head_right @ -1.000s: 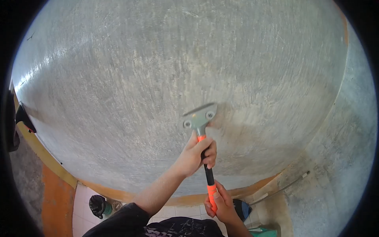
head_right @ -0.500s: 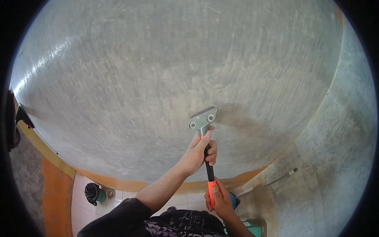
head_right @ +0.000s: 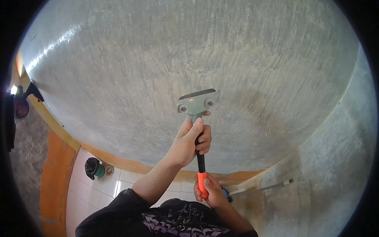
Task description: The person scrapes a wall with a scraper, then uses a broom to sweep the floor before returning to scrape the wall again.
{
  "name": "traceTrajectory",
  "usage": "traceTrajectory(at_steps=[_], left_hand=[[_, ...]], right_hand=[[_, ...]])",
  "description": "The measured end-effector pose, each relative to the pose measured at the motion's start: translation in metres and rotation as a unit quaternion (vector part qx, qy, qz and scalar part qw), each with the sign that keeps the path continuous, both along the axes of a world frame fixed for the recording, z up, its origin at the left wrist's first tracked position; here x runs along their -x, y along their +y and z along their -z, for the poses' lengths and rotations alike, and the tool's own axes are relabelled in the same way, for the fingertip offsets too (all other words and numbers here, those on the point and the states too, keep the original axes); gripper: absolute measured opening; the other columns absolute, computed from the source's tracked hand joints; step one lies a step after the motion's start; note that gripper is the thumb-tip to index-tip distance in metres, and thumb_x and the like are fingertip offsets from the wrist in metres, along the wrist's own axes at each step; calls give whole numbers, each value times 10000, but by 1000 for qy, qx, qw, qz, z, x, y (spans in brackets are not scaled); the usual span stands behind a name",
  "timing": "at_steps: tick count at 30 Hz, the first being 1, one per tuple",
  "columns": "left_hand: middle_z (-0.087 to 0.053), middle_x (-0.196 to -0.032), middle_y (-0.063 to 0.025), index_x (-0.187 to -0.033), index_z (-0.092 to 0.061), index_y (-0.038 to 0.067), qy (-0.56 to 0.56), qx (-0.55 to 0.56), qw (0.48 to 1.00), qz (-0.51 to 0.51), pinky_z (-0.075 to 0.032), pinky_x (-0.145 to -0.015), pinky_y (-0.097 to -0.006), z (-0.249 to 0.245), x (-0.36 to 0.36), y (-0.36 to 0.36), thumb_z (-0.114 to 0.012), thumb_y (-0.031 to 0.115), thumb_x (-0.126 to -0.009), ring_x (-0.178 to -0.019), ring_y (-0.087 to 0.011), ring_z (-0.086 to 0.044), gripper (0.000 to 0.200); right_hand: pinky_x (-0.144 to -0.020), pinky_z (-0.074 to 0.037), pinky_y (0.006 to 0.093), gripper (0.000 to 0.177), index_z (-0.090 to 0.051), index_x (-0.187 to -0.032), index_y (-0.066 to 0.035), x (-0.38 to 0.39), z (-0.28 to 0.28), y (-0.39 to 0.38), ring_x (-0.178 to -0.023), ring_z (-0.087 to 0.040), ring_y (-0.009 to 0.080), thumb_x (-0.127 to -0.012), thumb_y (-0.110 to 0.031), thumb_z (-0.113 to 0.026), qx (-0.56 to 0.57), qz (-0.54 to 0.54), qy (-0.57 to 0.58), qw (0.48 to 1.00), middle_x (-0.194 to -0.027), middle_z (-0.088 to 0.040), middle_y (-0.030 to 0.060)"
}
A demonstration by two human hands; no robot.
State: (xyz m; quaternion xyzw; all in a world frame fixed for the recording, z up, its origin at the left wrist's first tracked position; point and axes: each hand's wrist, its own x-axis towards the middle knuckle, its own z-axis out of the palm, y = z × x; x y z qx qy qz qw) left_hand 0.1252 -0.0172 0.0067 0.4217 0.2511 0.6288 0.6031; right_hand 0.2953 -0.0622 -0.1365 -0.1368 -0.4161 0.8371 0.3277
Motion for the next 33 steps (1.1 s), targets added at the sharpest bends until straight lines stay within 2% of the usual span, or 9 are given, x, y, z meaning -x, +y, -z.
traceTrajectory(at_steps=[2, 5, 8, 11, 14, 19, 26, 33], left_hand=[[-351, -687, 20, -1300, -391, 153, -1, 0, 1000, -6, -344, -525, -243, -1, 4, 4, -377, 341, -1079, -537, -79, -336, 291], [-343, -696, 24, -1294, -401, 158, -23, 4, 1000, -11, -339, -534, -241, -4, 15, 11, -393, 331, -1077, -547, -77, -329, 278], [-339, -703, 27, -1290, -408, 161, -39, 11, 999, -27, -333, -536, -242, -9, 27, 17, -388, 336, -1078, -549, -75, -322, 276], [-338, -714, 29, -1289, -416, 164, -60, 16, 996, -63, -326, -533, -243, -18, 42, 20, -379, 337, -1080, -547, -73, -322, 274], [-342, -717, 28, -1291, -416, 166, -66, 1, 996, -59, -324, -531, -243, -23, 57, 17, -378, 340, -1080, -547, -73, -324, 276], [-324, -661, 33, -1274, -428, 162, -94, -16, 995, -17, -330, -510, -251, -24, 75, 16, -244, 505, -1070, -514, -79, -315, 440], [-311, -616, 36, -1243, -432, 145, -74, 4, 997, -33, -348, -486, -261, -29, 83, 19, -265, 490, -1073, -479, -75, -326, 420], [-309, -595, 36, -1234, -430, 130, -58, 0, 998, -31, -354, -468, -265, -43, 86, 19, -291, 481, -1072, -460, -81, -332, 411]], right_hand=[[-503, -416, 275, 464, -488, -1213, -23, 6, -3, 4, -516, -484, 133, -1035, -450, -448, -19, -6, -2, 1000, -692, -523, 74], [-445, -382, 274, 491, -477, -1197, -18, 17, -15, 9, -466, -447, 132, -1025, -478, -451, -60, 28, -42, 997, -669, -493, 69], [-411, -344, 253, 482, -484, -1201, -16, 26, -31, 12, -434, -411, 106, -1036, -466, -433, -71, 44, -81, 993, -637, -476, 52], [-436, -350, 235, 461, -501, -1240, -29, 36, -42, 21, -463, -427, 90, -1053, -441, -409, -97, 51, -115, 987, -649, -496, 45], [-426, -337, 233, 439, -489, -1267, -47, 50, -51, 19, -451, -404, 84, -1058, -423, -402, -105, 59, -106, 987, -629, -478, 36], [-390, -289, 245, 475, -487, -1264, -44, 57, -57, 12, -402, -345, 88, -1053, -457, -383, -78, 46, -99, 991, -579, -425, 35], [-392, -280, 253, 481, -466, -1290, -56, 66, -67, 4, -388, -310, 94, -1054, -464, -370, -60, 59, -108, 991, -562, -405, 40], [-401, -291, 241, 471, -467, -1297, -40, 73, -80, -6, -406, -337, 86, -1063, -431, -348, -44, 57, -87, 994, -557, -407, 27]])
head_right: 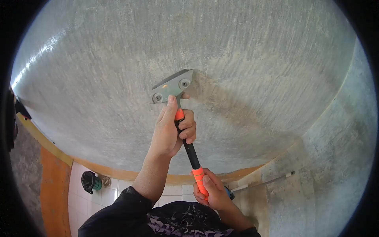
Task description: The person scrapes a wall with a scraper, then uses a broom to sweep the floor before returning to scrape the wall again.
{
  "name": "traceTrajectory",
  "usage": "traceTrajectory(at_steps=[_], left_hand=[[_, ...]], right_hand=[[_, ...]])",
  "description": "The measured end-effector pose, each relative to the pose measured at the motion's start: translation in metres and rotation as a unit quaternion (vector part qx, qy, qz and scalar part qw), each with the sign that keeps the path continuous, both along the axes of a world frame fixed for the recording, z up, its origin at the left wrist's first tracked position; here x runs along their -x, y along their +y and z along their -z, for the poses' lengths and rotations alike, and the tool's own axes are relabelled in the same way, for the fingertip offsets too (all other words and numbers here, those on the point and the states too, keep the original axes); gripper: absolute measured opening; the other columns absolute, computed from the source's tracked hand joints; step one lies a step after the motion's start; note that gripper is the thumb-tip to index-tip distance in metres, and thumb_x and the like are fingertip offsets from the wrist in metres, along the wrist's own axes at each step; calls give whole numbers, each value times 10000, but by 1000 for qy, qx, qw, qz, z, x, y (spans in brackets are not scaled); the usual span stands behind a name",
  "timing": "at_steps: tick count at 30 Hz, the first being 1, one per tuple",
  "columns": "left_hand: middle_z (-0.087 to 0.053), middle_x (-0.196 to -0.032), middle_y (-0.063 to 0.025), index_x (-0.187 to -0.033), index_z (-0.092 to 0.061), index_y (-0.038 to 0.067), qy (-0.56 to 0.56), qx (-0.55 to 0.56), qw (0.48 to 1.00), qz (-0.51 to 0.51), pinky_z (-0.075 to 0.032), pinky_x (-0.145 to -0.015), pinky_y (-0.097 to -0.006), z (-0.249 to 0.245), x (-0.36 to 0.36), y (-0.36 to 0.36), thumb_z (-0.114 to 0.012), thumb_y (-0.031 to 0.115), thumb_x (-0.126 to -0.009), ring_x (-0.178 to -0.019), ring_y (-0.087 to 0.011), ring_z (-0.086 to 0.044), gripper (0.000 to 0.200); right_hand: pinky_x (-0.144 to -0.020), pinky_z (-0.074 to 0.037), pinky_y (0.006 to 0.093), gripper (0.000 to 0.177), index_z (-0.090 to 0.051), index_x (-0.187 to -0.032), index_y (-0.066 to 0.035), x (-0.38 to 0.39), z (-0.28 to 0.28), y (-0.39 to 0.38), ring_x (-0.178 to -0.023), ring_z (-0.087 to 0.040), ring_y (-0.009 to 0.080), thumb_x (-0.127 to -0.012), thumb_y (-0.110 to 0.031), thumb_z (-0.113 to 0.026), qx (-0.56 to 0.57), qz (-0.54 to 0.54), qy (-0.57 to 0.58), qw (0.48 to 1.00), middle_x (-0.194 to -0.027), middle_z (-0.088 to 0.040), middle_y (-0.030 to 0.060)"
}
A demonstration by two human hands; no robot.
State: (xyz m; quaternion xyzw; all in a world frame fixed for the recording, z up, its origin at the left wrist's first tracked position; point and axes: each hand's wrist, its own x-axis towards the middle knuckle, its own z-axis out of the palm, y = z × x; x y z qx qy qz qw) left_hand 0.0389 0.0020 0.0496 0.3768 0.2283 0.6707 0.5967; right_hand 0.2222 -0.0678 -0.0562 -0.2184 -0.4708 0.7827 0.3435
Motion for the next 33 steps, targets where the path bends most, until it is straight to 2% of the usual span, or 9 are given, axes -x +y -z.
traceTrajectory(at_steps=[4, 17, 29, 33], left_hand=[[-311, -590, 35, -1225, -430, 127, 13, 6, 1000, -9, -362, -464, -267, 13, 4, -5, -302, 484, -1070, -458, -82, -338, 410], [-312, -588, 38, -1212, -415, 113, 49, 10, 999, 7, -373, -473, -273, 1, 8, -3, -340, 500, -1059, -456, -81, -336, 423], [-310, -585, 41, -1128, -442, 105, 35, 8, 999, 7, -378, -467, -269, 6, 10, -3, -332, 512, -1057, -456, -79, -334, 428], [-303, -584, 42, -1145, -444, 104, 41, 4, 999, 13, -378, -468, -268, 0, 11, 0, -334, 513, -1056, -455, -78, -333, 433]], right_hand=[[-401, -289, 240, 472, -460, -1301, -44, 1, 8, -7, -400, -327, 87, -1063, -435, -347, 12, -4, 4, 1000, -553, -408, 30], [-401, -283, 243, 502, -438, -1310, -61, 13, 5, -11, -390, -310, 89, -1060, -480, -320, 40, -28, 65, 997, -539, -374, 19], [-404, -308, 231, 513, -436, -1314, -42, 15, -1, -24, -389, -337, 86, -1065, -470, -304, 38, 12, 9, 999, -536, -386, 20], [-406, -304, 231, 515, -443, -1309, -42, 17, -10, -26, -393, -330, 86, -1065, -473, -303, 55, 1, 35, 998, -541, -383, 22]])
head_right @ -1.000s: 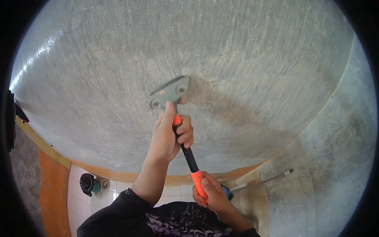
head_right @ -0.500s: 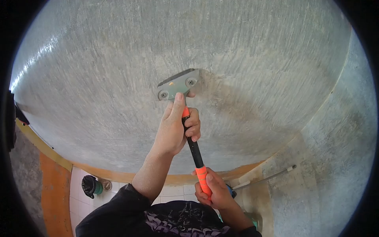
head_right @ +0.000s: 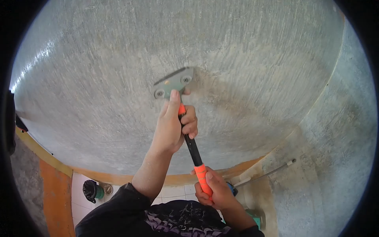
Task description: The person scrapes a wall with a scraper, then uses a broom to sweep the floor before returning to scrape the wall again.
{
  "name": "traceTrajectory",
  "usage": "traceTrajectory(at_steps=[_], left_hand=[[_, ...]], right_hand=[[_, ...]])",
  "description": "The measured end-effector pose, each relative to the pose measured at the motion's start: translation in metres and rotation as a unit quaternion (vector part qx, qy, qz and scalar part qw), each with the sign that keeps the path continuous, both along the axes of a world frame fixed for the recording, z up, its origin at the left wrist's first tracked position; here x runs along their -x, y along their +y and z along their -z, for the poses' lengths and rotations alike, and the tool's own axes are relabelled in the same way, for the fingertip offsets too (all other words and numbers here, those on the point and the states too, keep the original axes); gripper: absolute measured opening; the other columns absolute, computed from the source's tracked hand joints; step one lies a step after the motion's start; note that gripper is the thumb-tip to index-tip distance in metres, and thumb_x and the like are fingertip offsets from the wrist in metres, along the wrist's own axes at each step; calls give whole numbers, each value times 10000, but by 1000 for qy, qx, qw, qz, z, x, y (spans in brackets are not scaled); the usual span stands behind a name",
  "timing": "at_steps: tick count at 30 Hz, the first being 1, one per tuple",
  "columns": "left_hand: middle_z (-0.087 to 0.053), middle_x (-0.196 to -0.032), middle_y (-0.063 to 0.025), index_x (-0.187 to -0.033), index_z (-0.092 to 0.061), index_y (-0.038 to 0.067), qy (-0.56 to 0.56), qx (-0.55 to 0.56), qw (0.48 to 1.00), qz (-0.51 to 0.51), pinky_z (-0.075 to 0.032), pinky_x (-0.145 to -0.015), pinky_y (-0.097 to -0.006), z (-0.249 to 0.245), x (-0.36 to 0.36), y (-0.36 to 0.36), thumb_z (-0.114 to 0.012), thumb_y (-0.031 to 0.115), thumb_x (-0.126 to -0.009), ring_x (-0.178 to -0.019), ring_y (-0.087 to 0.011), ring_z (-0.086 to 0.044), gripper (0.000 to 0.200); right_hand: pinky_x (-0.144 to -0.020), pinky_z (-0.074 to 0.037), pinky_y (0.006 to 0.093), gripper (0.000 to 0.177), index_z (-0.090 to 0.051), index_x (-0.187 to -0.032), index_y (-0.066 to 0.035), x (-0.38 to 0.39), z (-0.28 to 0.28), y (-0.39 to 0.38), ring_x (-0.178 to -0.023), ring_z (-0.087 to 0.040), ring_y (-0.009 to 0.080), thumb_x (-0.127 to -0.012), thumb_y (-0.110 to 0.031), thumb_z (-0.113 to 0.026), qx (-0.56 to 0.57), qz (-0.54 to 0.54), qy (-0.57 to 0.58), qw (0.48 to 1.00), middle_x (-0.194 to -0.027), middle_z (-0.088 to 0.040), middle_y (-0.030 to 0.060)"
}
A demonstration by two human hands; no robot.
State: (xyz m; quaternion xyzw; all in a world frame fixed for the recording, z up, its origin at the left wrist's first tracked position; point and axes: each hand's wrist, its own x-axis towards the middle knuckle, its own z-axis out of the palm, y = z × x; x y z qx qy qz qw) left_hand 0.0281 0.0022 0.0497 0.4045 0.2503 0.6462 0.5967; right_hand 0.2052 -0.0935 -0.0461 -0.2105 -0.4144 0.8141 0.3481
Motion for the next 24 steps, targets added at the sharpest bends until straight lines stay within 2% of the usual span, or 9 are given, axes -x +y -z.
traceTrajectory(at_steps=[2, 5, 11, 17, 21, 24], left_hand=[[-300, -583, 43, -1158, -443, 104, -7, -1, 1000, 3, -372, -466, -266, 2, -1, -2, -336, 513, -1056, -455, -76, -331, 435], [-298, -582, 45, -1162, -442, 103, -14, 4, 1000, -1, -364, -460, -259, 5, -2, -5, -337, 510, -1056, -455, -75, -328, 434], [-300, -585, 48, -1158, -441, 104, -19, -1, 1000, 9, -355, -453, -254, 3, -1, -3, -330, 498, -1061, -456, -71, -323, 421], [-293, -586, 47, -1169, -442, 109, -14, 7, 1000, -6, -351, -447, -253, 3, -1, -7, -321, 495, -1063, -457, -74, -313, 418], [-290, -586, 45, -1184, -442, 122, -24, -7, 1000, -1, -352, -445, -257, -4, 1, -5, -323, 492, -1064, -457, -75, -309, 407], [-290, -587, 47, -1172, -451, 125, -31, 4, 999, 9, -352, -444, -258, 8, -1, -7, -325, 489, -1064, -457, -75, -308, 401]], right_hand=[[-405, -297, 233, 515, -444, -1308, -42, 0, -4, 4, -396, -321, 85, -1064, -474, -304, -18, -4, 8, 1000, -546, -381, 24], [-400, -288, 238, 515, -441, -1315, -45, -2, 1, -8, -392, -316, 87, -1065, -473, -303, 19, 12, -12, 1000, -542, -379, 25], [-392, -284, 242, 505, -438, -1324, -47, 2, -3, 1, -383, -315, 89, -1067, -460, -304, -21, 9, -10, 1000, -542, -385, 25], [-387, -277, 236, 499, -442, -1318, -48, 3, -1, -9, -379, -311, 80, -1067, -460, -313, 8, 21, -11, 1000, -545, -383, 15], [-390, -277, 237, 504, -445, -1326, -52, 3, -10, 3, -388, -312, 83, -1063, -466, -331, -27, 8, 0, 1000, -553, -384, 17], [-390, -273, 230, 498, -450, -1327, -50, 1, 1, -10, -387, -308, 77, -1066, -456, -330, 7, 21, -15, 1000, -555, -386, 13]])
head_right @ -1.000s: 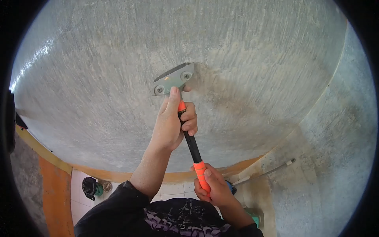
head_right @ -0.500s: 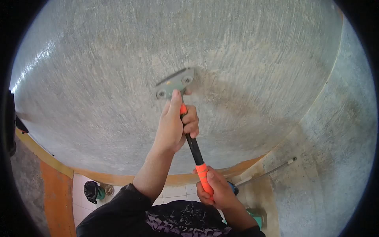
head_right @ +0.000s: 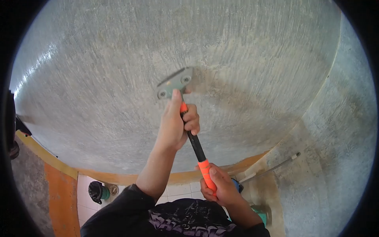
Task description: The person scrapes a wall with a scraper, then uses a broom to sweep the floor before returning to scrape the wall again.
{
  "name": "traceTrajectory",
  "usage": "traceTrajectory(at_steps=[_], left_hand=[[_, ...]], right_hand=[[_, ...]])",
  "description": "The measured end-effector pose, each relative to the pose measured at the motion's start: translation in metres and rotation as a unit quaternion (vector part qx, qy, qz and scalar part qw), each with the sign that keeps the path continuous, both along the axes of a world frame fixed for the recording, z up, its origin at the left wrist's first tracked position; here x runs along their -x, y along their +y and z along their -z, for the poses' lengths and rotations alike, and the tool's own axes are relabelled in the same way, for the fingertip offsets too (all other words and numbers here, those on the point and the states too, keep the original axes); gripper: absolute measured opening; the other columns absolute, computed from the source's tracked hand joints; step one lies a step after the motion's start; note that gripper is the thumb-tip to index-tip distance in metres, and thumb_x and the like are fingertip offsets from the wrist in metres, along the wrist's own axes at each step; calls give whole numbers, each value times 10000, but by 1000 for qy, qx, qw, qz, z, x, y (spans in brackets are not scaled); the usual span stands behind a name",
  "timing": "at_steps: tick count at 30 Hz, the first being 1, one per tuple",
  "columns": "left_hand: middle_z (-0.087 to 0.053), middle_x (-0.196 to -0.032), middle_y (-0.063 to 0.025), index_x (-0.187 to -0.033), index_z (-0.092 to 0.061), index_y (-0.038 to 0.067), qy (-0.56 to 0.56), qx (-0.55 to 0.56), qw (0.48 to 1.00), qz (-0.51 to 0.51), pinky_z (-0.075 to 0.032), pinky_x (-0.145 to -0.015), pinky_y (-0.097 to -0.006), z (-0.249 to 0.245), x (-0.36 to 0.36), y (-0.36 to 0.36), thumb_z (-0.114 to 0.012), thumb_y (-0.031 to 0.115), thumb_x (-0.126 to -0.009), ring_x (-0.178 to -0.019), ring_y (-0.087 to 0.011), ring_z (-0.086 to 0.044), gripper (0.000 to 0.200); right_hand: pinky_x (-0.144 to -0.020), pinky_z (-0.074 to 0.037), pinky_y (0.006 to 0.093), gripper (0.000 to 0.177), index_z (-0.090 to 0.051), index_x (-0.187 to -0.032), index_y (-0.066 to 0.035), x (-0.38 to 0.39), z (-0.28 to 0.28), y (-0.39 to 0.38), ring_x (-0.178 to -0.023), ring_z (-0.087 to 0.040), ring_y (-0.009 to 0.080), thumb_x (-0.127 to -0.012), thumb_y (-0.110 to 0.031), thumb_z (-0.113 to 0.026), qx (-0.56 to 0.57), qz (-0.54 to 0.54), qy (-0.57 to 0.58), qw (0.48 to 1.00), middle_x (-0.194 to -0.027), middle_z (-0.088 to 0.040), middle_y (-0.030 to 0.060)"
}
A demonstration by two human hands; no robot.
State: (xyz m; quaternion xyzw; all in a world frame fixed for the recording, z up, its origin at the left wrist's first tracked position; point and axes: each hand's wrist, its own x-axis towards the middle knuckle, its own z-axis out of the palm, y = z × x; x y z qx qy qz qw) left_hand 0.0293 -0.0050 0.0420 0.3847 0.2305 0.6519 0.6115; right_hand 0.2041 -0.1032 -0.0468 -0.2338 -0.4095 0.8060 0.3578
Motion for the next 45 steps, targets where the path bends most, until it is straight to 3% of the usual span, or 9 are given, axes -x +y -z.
traceTrajectory(at_steps=[8, 9, 13, 17, 20, 25, 30, 34, 45], left_hand=[[-285, -589, 52, -1059, -473, 123, -23, -47, 999, -1, -344, -448, -258, -28, -2, 13, -350, 502, -1055, -459, -72, -313, 398], [-285, -587, 47, -1035, -464, 114, -21, -15, 1000, -2, -333, -451, -260, -15, -3, 14, -341, 515, -1053, -450, -85, -296, 420], [-306, -612, 34, -1063, -463, 129, -95, 45, 979, 173, -339, -542, -265, 79, -6, 17, -314, 585, -1030, -514, -108, -322, 481], [-340, -684, 30, -1143, -459, 184, -153, 3, 971, 185, -341, -570, -264, 82, -14, 11, -268, 522, -1058, -571, -96, -345, 397], [-330, -678, 37, -1144, -465, 190, -147, -50, 970, 186, -335, -565, -261, 58, -16, 22, -267, 528, -1055, -564, -90, -331, 402], [-330, -679, 39, -1173, -456, 201, -150, -45, 976, 153, -332, -577, -262, 59, -17, 25, -264, 532, -1055, -573, -88, -330, 400], [-335, -690, 25, -1214, -441, 216, -131, 28, 990, 38, -352, -616, -297, 127, -16, -5, -282, 524, -1057, -596, -110, -341, 381], [-323, -695, 13, -1244, -419, 212, -147, 38, 988, 1, -371, -638, -326, 158, 8, -38, -277, 502, -1064, -607, -134, -348, 370], [-303, -676, 23, -1214, -403, 194, -176, 63, 974, -128, -348, -608, -299, 166, 114, -129, -243, 509, -1067, -589, -108, -332, 384]], right_hand=[[-396, -297, 241, 509, -455, -1321, -42, -2, -24, 23, -393, -339, 93, -1051, -468, -385, -41, 9, -5, 999, -568, -416, 22], [-397, -299, 244, 510, -455, -1319, -40, -2, -12, 18, -395, -346, 96, -1049, -468, -392, -25, 15, -6, 1000, -569, -422, 24], [-406, -338, 267, 527, -448, -1350, -23, -25, 62, 9, -417, -397, 118, -1030, -441, -463, -6, -13, 50, 999, -584, -450, 53], [-386, -353, 272, 542, -432, -1401, -31, -40, 75, 21, -413, -414, 123, -1024, -416, -490, -1, -32, 80, 996, -638, -467, 80], [-417, -382, 271, 514, -440, -1405, -10, -44, 49, 41, -444, -434, 122, -1025, -348, -514, 11, -58, 110, 992, -701, -508, 79], [-422, -391, 255, 503, -441, -1404, -7, -49, 38, 60, -447, -435, 108, -1025, -328, -519, -8, -66, 41, 997, -719, -513, 73], [-406, -389, 268, 464, -468, -1373, -22, -57, 96, 66, -423, -419, 111, -1034, -338, -492, 31, -116, -38, 992, -701, -510, 84], [-406, -388, 261, 464, -475, -1363, -34, -40, 105, 52, -424, -418, 109, -1032, -357, -501, 48, -166, -100, 980, -692, -505, 76], [-419, -393, 229, 395, -517, -1323, -44, 73, 106, 2, -438, -433, 75, -1043, -321, -489, 5, -236, -163, 958, -676, -508, 41]])
